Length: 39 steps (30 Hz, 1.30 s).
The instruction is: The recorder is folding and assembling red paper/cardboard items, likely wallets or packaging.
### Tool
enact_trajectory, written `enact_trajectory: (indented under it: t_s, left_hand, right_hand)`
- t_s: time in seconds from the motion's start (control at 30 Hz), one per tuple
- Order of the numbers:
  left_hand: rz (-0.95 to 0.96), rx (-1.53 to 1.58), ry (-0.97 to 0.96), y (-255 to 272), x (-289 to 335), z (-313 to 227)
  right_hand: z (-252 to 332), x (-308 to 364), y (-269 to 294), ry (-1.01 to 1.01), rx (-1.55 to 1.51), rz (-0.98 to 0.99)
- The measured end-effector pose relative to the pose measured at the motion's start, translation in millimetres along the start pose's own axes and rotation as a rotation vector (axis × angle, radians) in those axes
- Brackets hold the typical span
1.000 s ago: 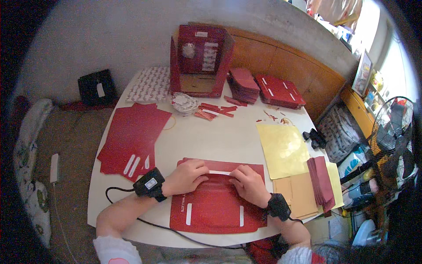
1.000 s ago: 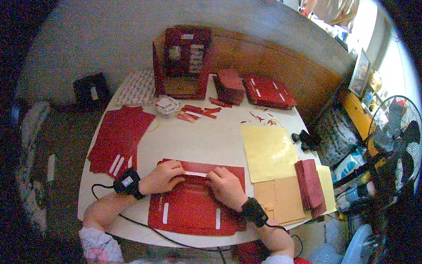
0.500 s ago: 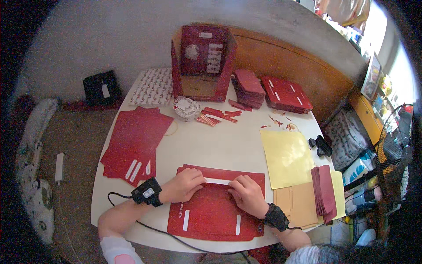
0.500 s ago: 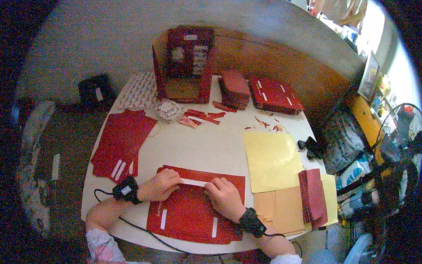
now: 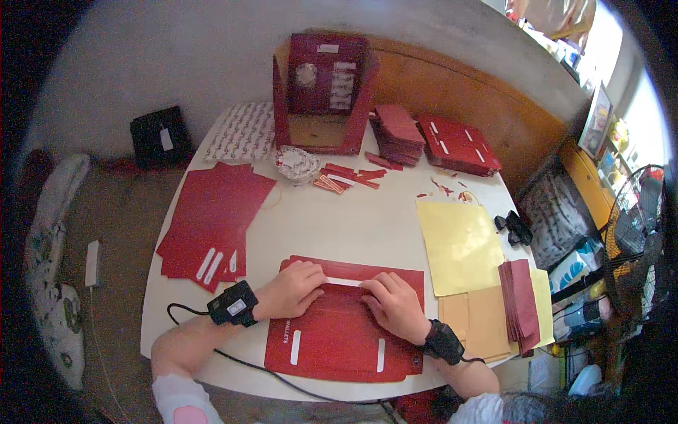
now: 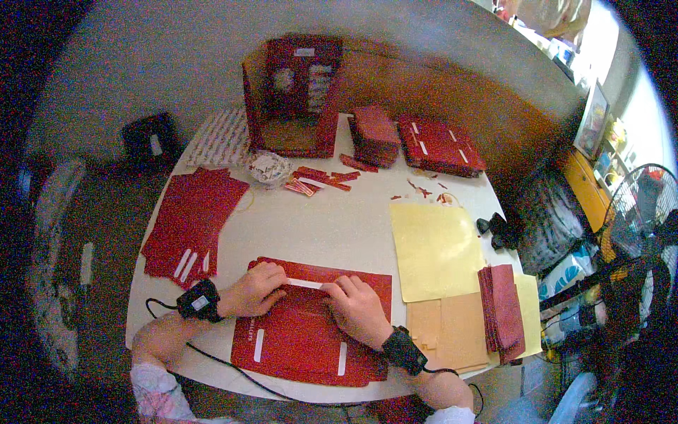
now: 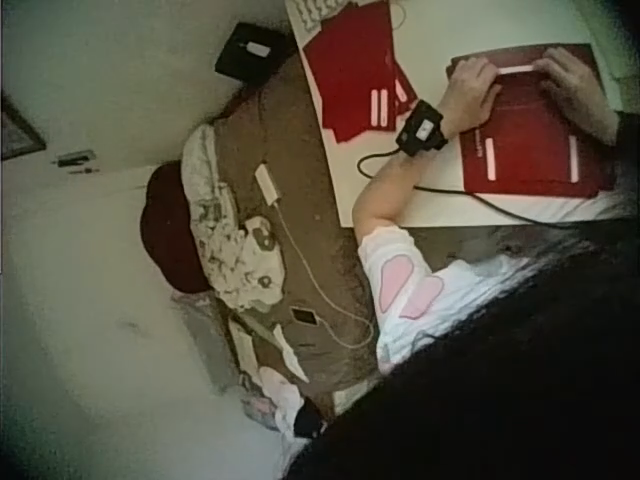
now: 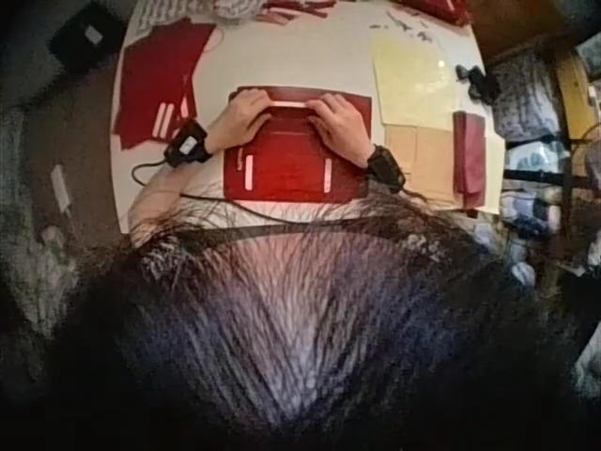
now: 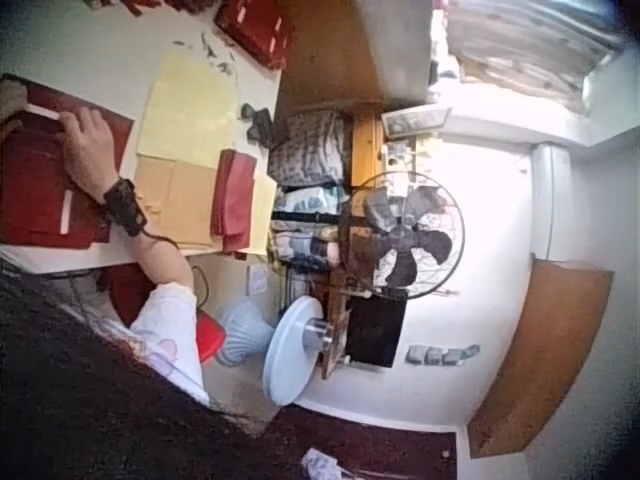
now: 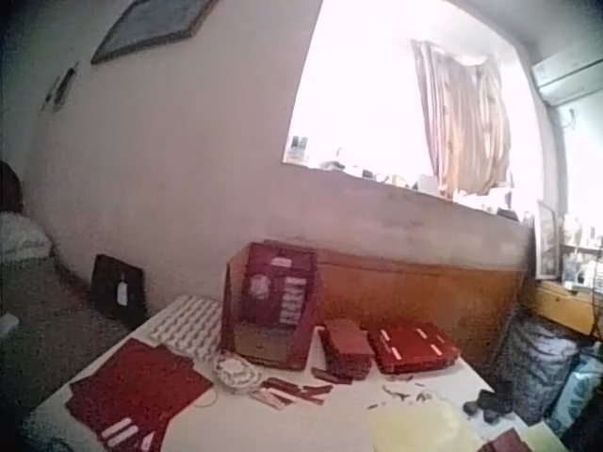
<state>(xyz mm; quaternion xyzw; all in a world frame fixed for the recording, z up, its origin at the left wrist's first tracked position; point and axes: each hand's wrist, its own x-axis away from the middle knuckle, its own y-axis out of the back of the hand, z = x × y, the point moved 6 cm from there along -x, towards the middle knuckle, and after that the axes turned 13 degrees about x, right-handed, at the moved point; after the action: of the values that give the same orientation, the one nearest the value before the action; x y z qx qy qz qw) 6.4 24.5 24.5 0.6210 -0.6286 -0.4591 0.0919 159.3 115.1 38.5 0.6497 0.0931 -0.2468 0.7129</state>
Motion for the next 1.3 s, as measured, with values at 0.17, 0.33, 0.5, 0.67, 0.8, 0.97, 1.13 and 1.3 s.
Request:
enact_trajectory:
  t_s: [0.17,0.33,0.5,0.67,0.8,0.97,1.13,1.3]
  left_hand:
    - [0.050,0.000,0.014,2,-9,-12]
    - [-0.001,-0.322,-0.083,4,-10,-34]
    - [0.017,-0.478,-0.099,-8,-13,-42]
    - [-0.040,-0.328,-0.040,-7,-9,-37]
    - [-0.114,-0.073,0.081,0,-10,-24]
    - [-0.175,0.147,0.177,4,-12,-6]
    - [-0.139,0.155,0.189,3,-13,-1]
    - [-0.051,-0.109,0.049,-2,-8,-9]
  right_hand:
    - [0,-1,-2,-0.008,0.032,0.000]
    - [18,-2,5,0.087,0.110,-0.033]
    - [26,3,8,0.154,0.301,-0.027]
    - [17,-1,5,0.031,0.175,-0.034]
    - [-1,-10,-2,-0.094,-0.075,0.042]
    - [-7,-20,-5,-0.043,-0.132,0.140]
    - [-4,-20,-5,-0.034,-0.091,0.110]
    - [6,-17,-1,0.093,0.116,0.012]
